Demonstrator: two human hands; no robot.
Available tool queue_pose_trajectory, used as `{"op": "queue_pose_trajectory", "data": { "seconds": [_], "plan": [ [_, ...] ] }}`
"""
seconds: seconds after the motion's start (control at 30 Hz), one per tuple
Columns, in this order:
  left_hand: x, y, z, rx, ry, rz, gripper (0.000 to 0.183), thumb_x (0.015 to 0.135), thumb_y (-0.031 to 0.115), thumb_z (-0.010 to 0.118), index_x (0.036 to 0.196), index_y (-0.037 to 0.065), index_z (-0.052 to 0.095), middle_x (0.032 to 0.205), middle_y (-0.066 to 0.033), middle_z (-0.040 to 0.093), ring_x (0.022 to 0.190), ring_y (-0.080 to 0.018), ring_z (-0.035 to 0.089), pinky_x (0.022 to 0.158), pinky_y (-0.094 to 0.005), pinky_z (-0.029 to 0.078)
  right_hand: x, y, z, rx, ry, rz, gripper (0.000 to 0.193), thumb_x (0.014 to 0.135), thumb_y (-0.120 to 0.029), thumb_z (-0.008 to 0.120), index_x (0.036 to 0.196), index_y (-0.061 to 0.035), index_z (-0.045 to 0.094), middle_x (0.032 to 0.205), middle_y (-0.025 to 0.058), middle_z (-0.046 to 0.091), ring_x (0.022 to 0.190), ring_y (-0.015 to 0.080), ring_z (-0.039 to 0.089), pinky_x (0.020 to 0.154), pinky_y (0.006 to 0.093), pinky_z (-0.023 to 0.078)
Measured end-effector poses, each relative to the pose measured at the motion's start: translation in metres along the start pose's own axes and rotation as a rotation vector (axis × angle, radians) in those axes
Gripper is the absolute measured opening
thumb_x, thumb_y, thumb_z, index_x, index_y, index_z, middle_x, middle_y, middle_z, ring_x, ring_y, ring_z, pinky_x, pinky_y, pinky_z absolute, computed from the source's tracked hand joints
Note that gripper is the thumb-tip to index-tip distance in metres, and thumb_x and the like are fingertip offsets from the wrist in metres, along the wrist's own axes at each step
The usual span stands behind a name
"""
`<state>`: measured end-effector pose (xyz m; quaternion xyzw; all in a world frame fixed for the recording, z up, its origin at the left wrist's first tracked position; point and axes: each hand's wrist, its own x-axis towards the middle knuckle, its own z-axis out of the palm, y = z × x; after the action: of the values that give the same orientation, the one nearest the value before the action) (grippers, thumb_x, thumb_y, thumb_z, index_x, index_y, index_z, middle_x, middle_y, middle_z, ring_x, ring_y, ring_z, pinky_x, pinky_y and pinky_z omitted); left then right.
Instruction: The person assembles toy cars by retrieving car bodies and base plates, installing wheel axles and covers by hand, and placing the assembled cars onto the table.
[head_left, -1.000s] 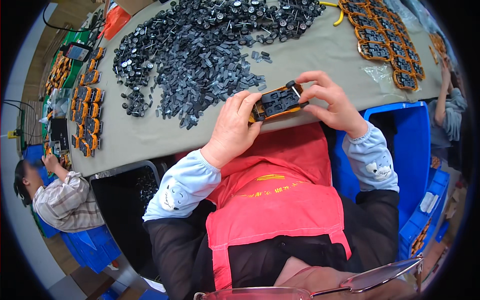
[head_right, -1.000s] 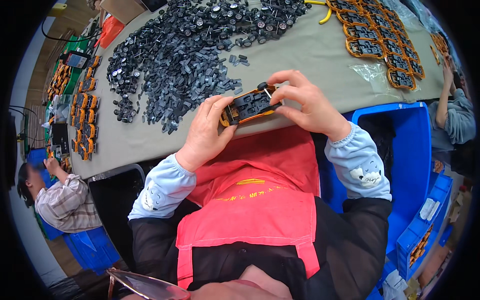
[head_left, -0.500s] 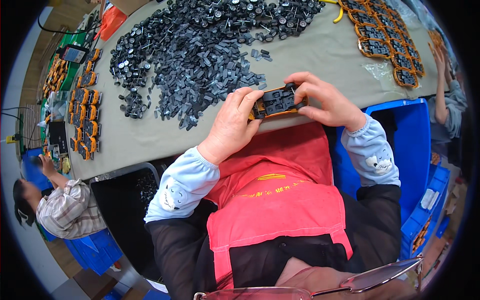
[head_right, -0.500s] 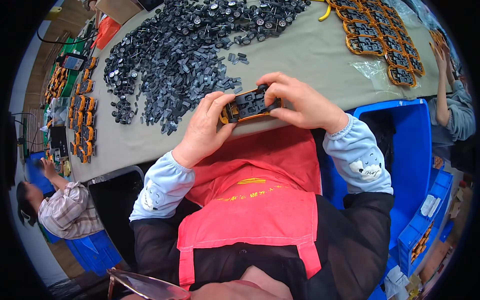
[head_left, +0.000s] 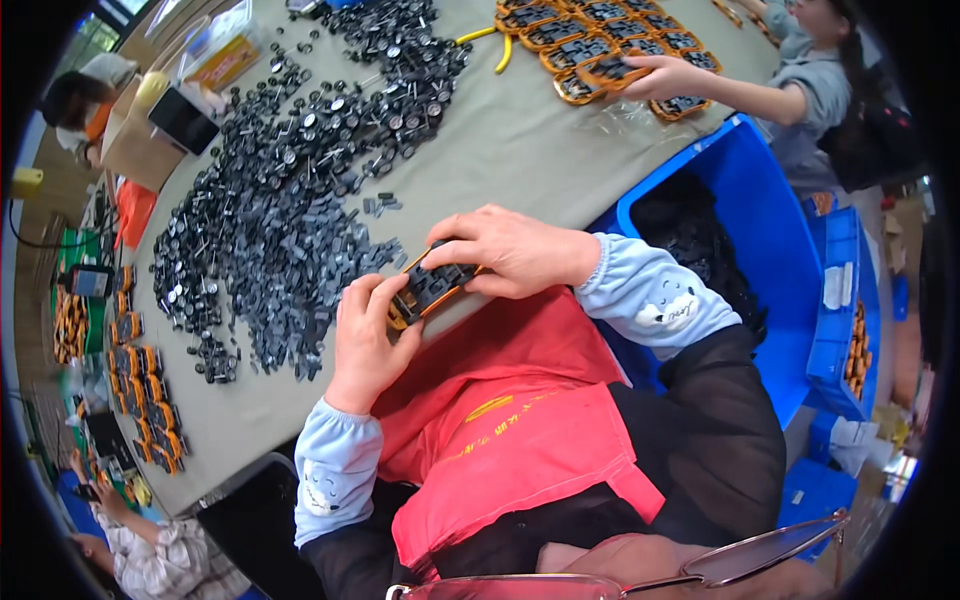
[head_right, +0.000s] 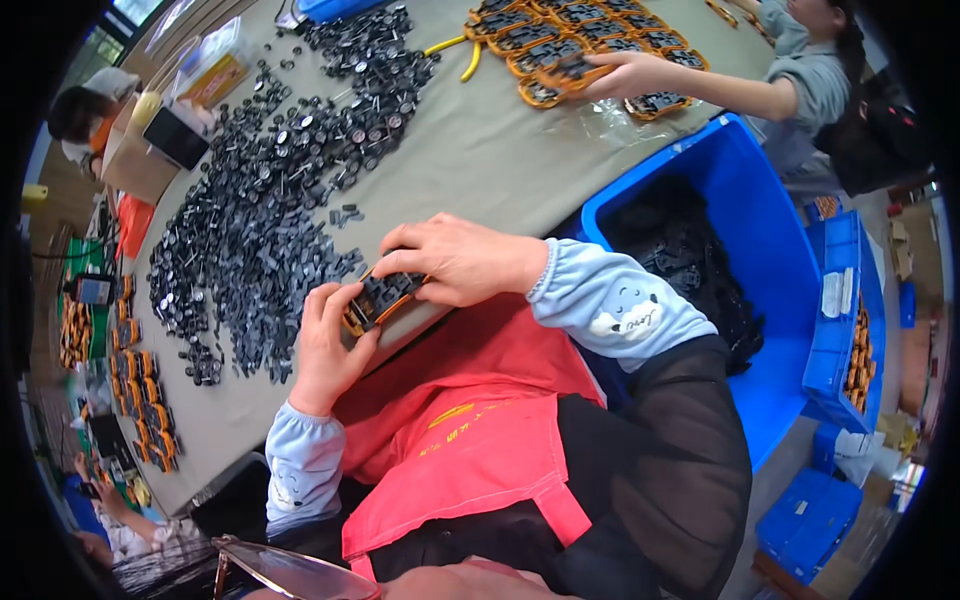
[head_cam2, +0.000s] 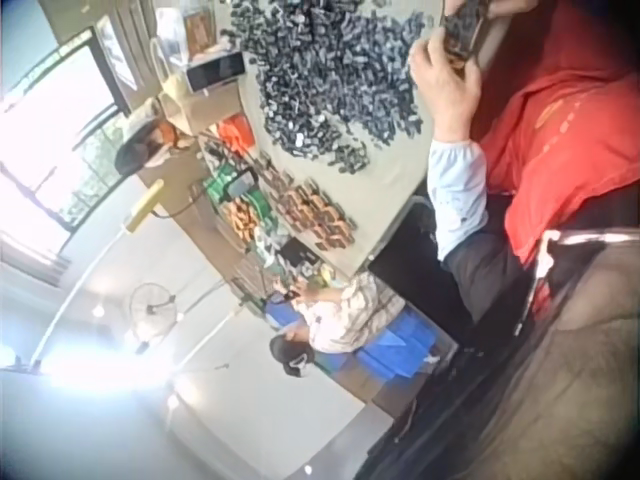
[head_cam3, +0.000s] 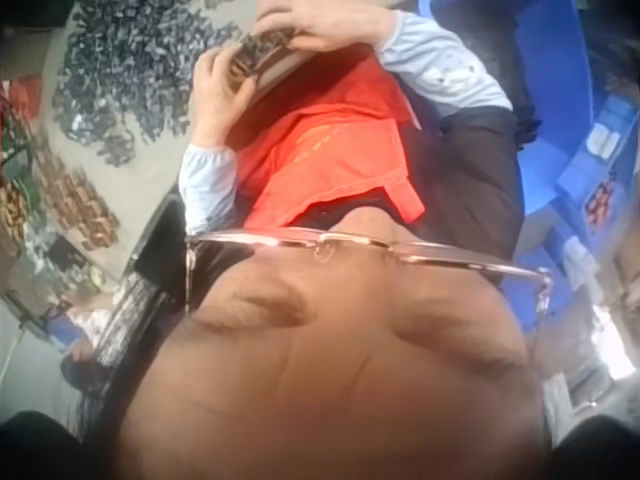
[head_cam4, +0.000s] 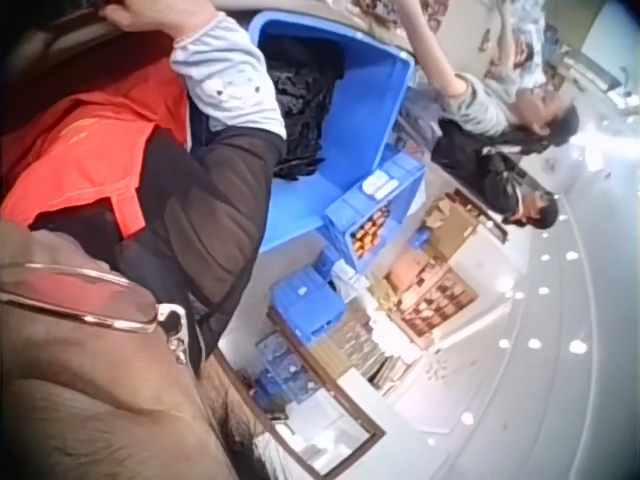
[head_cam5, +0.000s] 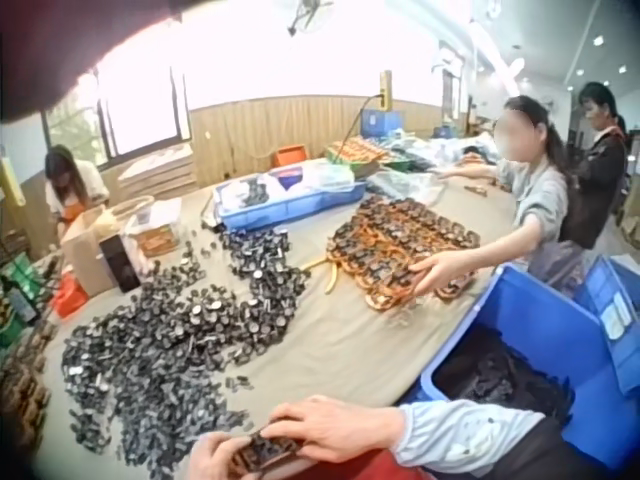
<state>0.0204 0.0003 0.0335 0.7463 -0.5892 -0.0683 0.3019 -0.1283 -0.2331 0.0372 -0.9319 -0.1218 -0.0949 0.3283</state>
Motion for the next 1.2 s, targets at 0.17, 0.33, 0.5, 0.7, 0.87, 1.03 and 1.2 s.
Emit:
{"op": "queue_pose_trajectory", "data": {
  "seconds": [0.17, 0.33, 0.5, 0.7, 0.87, 1.03, 1.2],
  "plan": [
    [-0.005, -0.004, 0.002, 0.004, -0.017, 0.016, 0.057, 0.073, 0.005, 0.077, 0.127, 0.004, 0.058, 0.121, -0.0186, 0.055, 0.111, -0.0372, 0.056, 0.095, -0.0426, 0.048, -0.036, -0.001, -0.022, 0.027, 0.241, 0.092, 0.055, 0.083, -0.007, 0.071, 0.136, -0.0108, 0.057, 0.140, 0.0141, 0.055, 0.127, 0.0334, 0.055, 0.101, 0.0457, 0.046],
    [0.004, -0.008, 0.009, -0.016, 0.029, 0.032, 0.060, 0.071, 0.006, 0.079, 0.127, 0.005, 0.058, 0.121, -0.0187, 0.055, 0.109, -0.0377, 0.056, 0.096, -0.0436, 0.047, -0.144, 0.027, -0.067, -0.090, 0.615, 0.562, 0.019, 0.090, -0.006, 0.067, 0.108, -0.0026, 0.071, 0.098, 0.0135, 0.071, 0.093, 0.0279, 0.070, 0.079, 0.0341, 0.055],
    [-0.005, -0.009, 0.010, -0.013, 0.071, 0.003, 0.061, 0.072, 0.004, 0.076, 0.128, 0.003, 0.056, 0.122, -0.0196, 0.054, 0.111, -0.0367, 0.057, 0.097, -0.0423, 0.047, -0.208, 0.042, -0.082, -0.040, 0.913, 0.815, 0.011, 0.093, -0.003, 0.063, 0.100, 0.0007, 0.072, 0.087, 0.0111, 0.072, 0.076, 0.0145, 0.069, 0.069, 0.0274, 0.053],
    [-0.008, -0.009, 0.013, -0.039, 0.075, 0.000, 0.063, 0.070, 0.004, 0.078, 0.129, 0.005, 0.055, 0.122, -0.0203, 0.055, 0.108, -0.0382, 0.056, 0.094, -0.0447, 0.047, -0.153, 0.019, -0.117, -0.434, 0.793, 0.332, 0.018, 0.086, 0.002, 0.068, 0.103, -0.0024, 0.070, 0.095, 0.0125, 0.070, 0.085, 0.0282, 0.068, 0.076, 0.0357, 0.054],
    [-0.003, -0.002, 0.014, -0.030, 0.067, -0.008, 0.058, 0.074, 0.003, 0.076, 0.128, 0.003, 0.054, 0.123, -0.0189, 0.055, 0.112, -0.0358, 0.058, 0.098, -0.0410, 0.047, -0.132, 0.093, -0.147, -0.774, 0.609, 0.243, 0.020, 0.084, -0.007, 0.068, 0.104, -0.0041, 0.069, 0.101, 0.0147, 0.070, 0.098, 0.0340, 0.066, 0.086, 0.0420, 0.054],
    [-0.014, -0.007, 0.019, -0.063, 0.116, -0.027, 0.062, 0.075, 0.003, 0.078, 0.132, 0.002, 0.053, 0.126, -0.0211, 0.055, 0.116, -0.0388, 0.056, 0.101, -0.0438, 0.046, -0.182, 0.091, -0.163, -0.365, 0.763, 0.485, 0.010, 0.091, -0.010, 0.066, 0.096, -0.0022, 0.069, 0.089, 0.0094, 0.070, 0.079, 0.0216, 0.068, 0.072, 0.0338, 0.055],
    [-0.016, -0.013, 0.018, -0.061, 0.105, -0.068, 0.062, 0.076, 0.004, 0.078, 0.132, 0.002, 0.053, 0.127, -0.0218, 0.054, 0.118, -0.0390, 0.056, 0.103, -0.0436, 0.045, -0.308, 0.105, -0.109, 0.115, 0.963, 0.823, 0.012, 0.094, -0.011, 0.064, 0.090, -0.0015, 0.070, 0.087, 0.0016, 0.069, 0.080, 0.0092, 0.064, 0.072, 0.0258, 0.053]
  ]
}}
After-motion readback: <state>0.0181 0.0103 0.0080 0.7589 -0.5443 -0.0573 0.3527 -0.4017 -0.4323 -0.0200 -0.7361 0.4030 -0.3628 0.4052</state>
